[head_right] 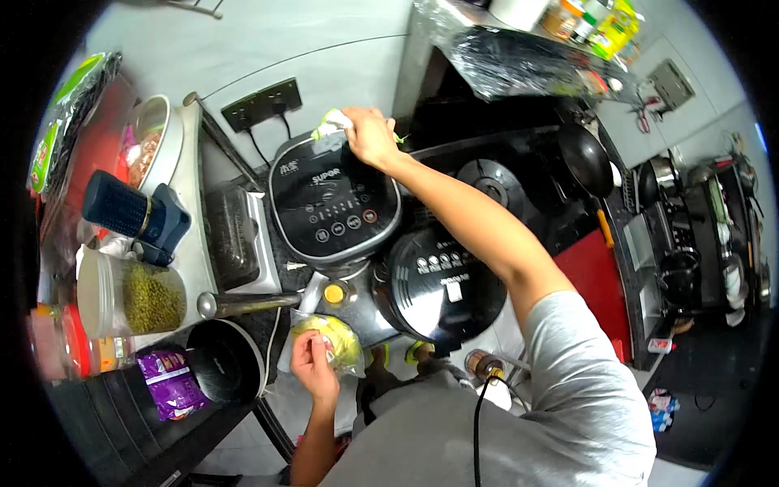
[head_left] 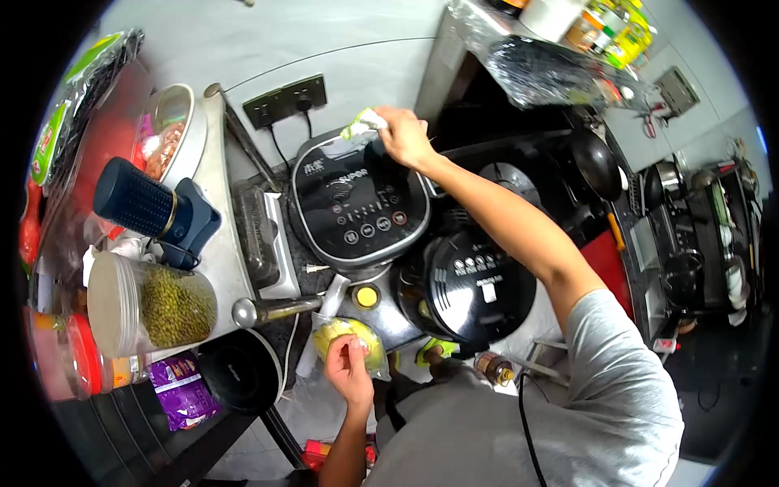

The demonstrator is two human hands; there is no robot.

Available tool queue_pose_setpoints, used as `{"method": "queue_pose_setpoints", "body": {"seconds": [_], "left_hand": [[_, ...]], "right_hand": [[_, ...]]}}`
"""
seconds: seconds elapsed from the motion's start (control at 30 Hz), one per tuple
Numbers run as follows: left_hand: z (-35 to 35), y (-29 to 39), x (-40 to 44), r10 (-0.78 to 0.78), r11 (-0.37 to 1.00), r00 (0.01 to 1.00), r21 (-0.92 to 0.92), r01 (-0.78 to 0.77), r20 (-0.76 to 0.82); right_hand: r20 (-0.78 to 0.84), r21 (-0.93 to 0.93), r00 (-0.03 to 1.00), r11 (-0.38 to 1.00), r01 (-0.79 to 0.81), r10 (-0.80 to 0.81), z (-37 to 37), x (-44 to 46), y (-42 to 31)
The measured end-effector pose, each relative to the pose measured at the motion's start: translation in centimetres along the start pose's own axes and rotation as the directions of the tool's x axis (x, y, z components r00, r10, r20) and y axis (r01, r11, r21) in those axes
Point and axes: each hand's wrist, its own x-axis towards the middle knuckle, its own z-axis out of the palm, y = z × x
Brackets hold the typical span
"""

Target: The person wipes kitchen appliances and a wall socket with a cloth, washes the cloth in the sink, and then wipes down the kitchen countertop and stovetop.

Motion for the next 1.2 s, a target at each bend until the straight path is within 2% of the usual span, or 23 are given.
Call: {"method": "queue_pose_setpoints", "body": {"seconds": [0.07, 0.1, 0.13, 0.2, 0.23, 0.3, 0.33, 0.37, 0.4, 0.47, 0.5, 0.57, 0.67, 0.73, 0.8, 0.87, 0.93, 1.0, 1.1, 1.13, 1.2], "left_hand": [[0.0, 1.1, 1.1, -0.017, 0.999, 0.999, 0.029, 0.018, -0.041], [-0.3, 1.3, 1.9, 0.027, 0.997, 0.999, 0.078, -0.024, -0.035], [-0.7, 1.4, 2.7, 0.064, 0.990, 0.998, 0.127, -0.061, -0.020], [-0.5, 1.1, 5.0, 0.145, 0.958, 0.988, 0.255, -0.129, -0.047], [-0.1, 1.0, 6.4, 0.102, 0.965, 0.994, 0.246, -0.087, -0.048], [1.8, -0.3, 9.9, 0.189, 0.976, 0.981, 0.121, -0.183, -0.037], [2.4, -1.6, 11.6, 0.266, 0.947, 0.963, 0.177, -0.268, 0.033], [3.7, -1.6, 13.0, 0.361, 0.917, 0.927, 0.141, -0.372, 0.102], [5.0, -1.7, 14.2, 0.420, 0.892, 0.905, 0.150, -0.426, 0.072], [6.1, -3.1, 16.5, 0.436, 0.889, 0.900, 0.142, -0.435, 0.030], [6.1, -3.5, 17.1, 0.436, 0.890, 0.900, 0.139, -0.435, 0.024], [5.8, -4.3, 18.2, 0.308, 0.945, 0.951, 0.113, -0.308, 0.019], [5.2, -4.9, 18.3, 0.247, 0.966, 0.966, 0.065, -0.252, 0.080], [5.2, -5.3, 18.6, 0.288, 0.956, 0.956, 0.037, -0.290, 0.061], [4.9, -4.8, 18.5, 0.194, 0.981, 0.980, -0.023, -0.193, 0.043], [4.7, -5.0, 18.7, 0.210, 0.977, 0.977, -0.037, -0.209, 0.025], [4.6, -5.2, 18.7, 0.230, 0.971, 0.973, -0.067, -0.228, 0.021], [4.6, -5.2, 18.8, 0.219, 0.974, 0.976, -0.065, -0.218, 0.002], [4.4, -5.0, 18.7, 0.192, 0.977, 0.981, -0.091, -0.191, 0.003], [4.3, -5.4, 18.8, 0.194, 0.977, 0.981, -0.095, -0.192, 0.005], [4.0, -5.9, 18.9, 0.184, 0.961, 0.982, -0.203, -0.189, -0.048]], "right_hand": [[0.350, -0.070, 0.935, 0.997, -0.031, 0.054, 4.2, 1.5, 1.3], [0.258, -0.158, 0.952, 0.965, 0.207, -0.162, 7.2, 1.2, 3.3], [0.191, -0.209, 0.963, 0.951, 0.228, -0.189, 8.1, 1.3, 3.2], [0.293, -0.245, 0.936, 0.931, 0.271, -0.196, 7.6, 1.6, 3.4], [0.301, -0.204, 0.924, 0.931, 0.304, -0.236, 7.3, 1.3, 4.0], [0.361, -0.224, 0.905, 0.921, 0.320, -0.226, 5.7, 0.1, 3.6], [0.420, -0.238, 0.881, 0.910, 0.339, -0.218, 4.9, -0.7, 3.3], [0.434, -0.257, 0.870, 0.893, 0.370, -0.235, 5.2, -1.7, 3.9], [0.439, -0.221, 0.861, 0.898, 0.382, -0.258, 4.0, -3.2, 3.5], [0.414, -0.171, 0.866, 0.911, 0.376, -0.280, 2.6, -5.4, 3.1], [0.418, -0.173, 0.863, 0.908, 0.382, -0.284, 2.5, -5.5, 3.2], [0.408, -0.271, 0.883, 0.892, 0.361, -0.233, 2.9, -5.2, 3.2], [0.340, -0.228, 0.915, 0.925, 0.303, -0.216, 4.7, -2.1, 2.9], [0.316, -0.229, 0.931, 0.938, 0.260, -0.181, 7.0, 0.3, 3.3], [0.288, -0.172, 0.943, 0.959, 0.224, -0.169, 8.4, 1.6, 2.4], [0.317, -0.040, 0.918, 0.964, 0.264, -0.238, 9.2, 2.2, 1.4], [0.305, -0.012, 0.875, 0.918, 0.397, -0.375, 10.7, 1.6, -0.9], [0.377, -0.010, 0.846, 0.912, 0.411, -0.377, 10.3, 0.4, -2.6], [0.526, -0.009, 0.740, 0.867, 0.499, -0.420, 9.7, -1.0, -3.1], [0.551, -0.001, 0.692, 0.828, 0.561, -0.467, 8.9, -1.9, -3.9], [0.666, 0.113, 0.556, 0.803, 0.585, -0.498, 7.6, -3.9, -5.5]]}}
